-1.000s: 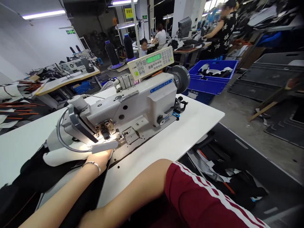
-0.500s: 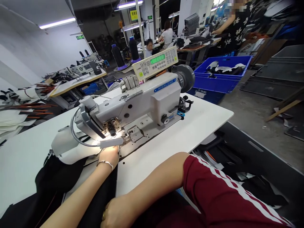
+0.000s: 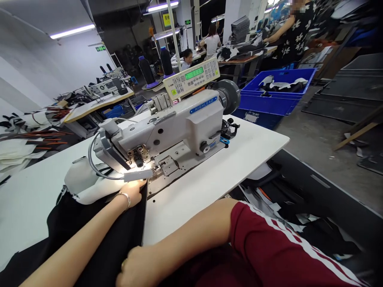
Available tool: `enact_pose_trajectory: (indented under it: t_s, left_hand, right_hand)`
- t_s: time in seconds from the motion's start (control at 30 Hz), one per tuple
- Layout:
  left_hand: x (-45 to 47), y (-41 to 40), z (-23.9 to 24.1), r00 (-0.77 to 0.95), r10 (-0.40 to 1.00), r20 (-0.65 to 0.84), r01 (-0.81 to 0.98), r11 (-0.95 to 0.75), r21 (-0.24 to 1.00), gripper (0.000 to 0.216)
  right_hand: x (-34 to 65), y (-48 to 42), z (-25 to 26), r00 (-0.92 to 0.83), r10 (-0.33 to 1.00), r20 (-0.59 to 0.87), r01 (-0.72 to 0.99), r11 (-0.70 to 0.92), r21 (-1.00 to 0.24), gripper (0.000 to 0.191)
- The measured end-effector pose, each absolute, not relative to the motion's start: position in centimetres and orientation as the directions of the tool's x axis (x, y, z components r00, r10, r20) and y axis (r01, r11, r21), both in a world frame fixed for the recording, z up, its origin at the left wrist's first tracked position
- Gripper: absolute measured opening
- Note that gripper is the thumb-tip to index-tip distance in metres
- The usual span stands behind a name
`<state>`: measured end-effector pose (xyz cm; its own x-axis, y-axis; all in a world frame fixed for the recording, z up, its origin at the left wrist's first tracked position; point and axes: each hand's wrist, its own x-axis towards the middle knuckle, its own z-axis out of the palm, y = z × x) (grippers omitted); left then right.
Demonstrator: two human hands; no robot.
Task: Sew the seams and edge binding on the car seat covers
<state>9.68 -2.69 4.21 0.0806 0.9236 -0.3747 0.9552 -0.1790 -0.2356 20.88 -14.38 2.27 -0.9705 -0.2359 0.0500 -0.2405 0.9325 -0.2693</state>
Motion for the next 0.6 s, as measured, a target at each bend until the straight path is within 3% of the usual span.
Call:
enact_pose_trajectory:
  t_s: [0.13,0.4,0.6]
  left_hand:
    - [9.7,-3.2,4.1,0.137,0.92,-0.367,0.922,-0.254,-0.293,0.059]
    - [12.1,-4.7,2.1,0.094,0.974,-0.208,0.908,-0.17,-0.383,0.05]
    - [11.8,-5.1,2.8,0.078,0.967,-0.244,0.923,-0.162,-0.349,0.044]
  right_hand:
    - [21.8,-14.3,4.2,-0.988,-0.134,0.075,-0.152,0.919,-0.364,0.021]
    - [24.5,-15.0,-1.8,-0.935,-0.106,0.34,-0.189,0.956,-0.224,0.004]
    - [24.0,-14.8,-3.2,-0.894,-0.076,0.442,-0.176,0.966,-0.191,0.01]
